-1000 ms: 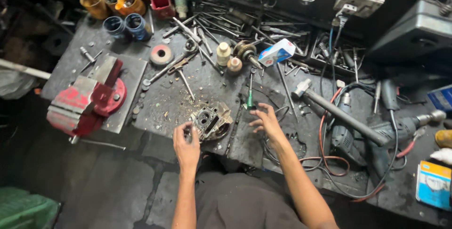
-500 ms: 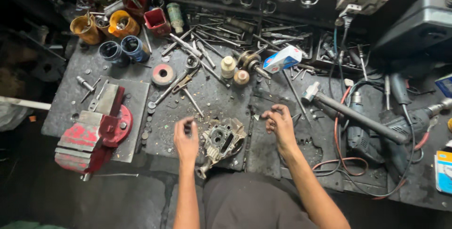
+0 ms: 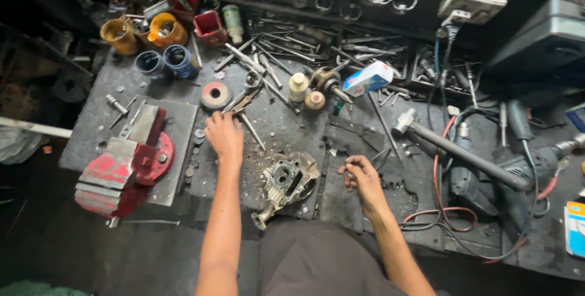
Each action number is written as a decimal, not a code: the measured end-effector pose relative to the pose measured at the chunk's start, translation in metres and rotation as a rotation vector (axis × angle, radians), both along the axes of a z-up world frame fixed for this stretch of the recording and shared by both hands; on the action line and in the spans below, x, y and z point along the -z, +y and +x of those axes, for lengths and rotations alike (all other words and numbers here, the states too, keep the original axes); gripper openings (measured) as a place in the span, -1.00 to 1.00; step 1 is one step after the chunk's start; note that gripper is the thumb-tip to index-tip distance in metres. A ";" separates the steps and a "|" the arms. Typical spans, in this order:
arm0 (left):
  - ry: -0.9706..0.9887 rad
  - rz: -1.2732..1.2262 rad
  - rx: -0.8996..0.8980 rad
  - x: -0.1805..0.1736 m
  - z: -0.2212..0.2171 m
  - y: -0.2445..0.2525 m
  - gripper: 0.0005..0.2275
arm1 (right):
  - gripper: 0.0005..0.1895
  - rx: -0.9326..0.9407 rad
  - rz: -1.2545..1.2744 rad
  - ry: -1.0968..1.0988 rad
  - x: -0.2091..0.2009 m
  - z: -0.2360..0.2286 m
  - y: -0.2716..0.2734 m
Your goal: The person uses a screwdriver to scrape and clean the interior surfaces of a small engine cylinder block. They rotate the part to access different areas and continue scraping along the inner walls and ports.
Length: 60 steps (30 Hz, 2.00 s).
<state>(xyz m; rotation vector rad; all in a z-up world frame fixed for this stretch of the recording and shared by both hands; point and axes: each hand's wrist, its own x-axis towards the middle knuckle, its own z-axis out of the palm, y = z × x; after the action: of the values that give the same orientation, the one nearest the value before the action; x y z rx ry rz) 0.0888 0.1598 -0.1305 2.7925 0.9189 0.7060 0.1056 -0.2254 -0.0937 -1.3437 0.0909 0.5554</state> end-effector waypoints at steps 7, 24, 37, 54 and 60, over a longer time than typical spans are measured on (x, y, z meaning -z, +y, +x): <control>0.003 -0.042 -0.035 -0.039 -0.031 0.009 -0.81 | -0.89 0.022 0.051 0.032 0.008 -0.008 -0.023; -0.103 -0.795 0.426 -0.168 -0.077 -0.142 -0.67 | -0.68 0.130 0.626 0.104 -0.063 0.011 0.034; 0.238 -0.903 0.538 -0.012 -0.148 -0.102 -0.08 | -0.68 0.039 0.450 0.305 -0.036 0.008 -0.016; -0.088 -1.149 0.281 -0.036 -0.133 -0.170 0.05 | -0.58 0.046 -0.438 -0.739 0.002 0.039 -0.013; -0.051 -1.108 0.241 -0.041 -0.132 -0.176 0.03 | -0.65 -0.054 -0.944 -0.793 0.004 0.042 0.012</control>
<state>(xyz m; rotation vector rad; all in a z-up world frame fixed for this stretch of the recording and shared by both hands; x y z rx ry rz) -0.0436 -0.0163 -0.0896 1.8222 0.6377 0.1247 0.1472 -0.2131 -0.0980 -2.4042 -0.3814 -0.0536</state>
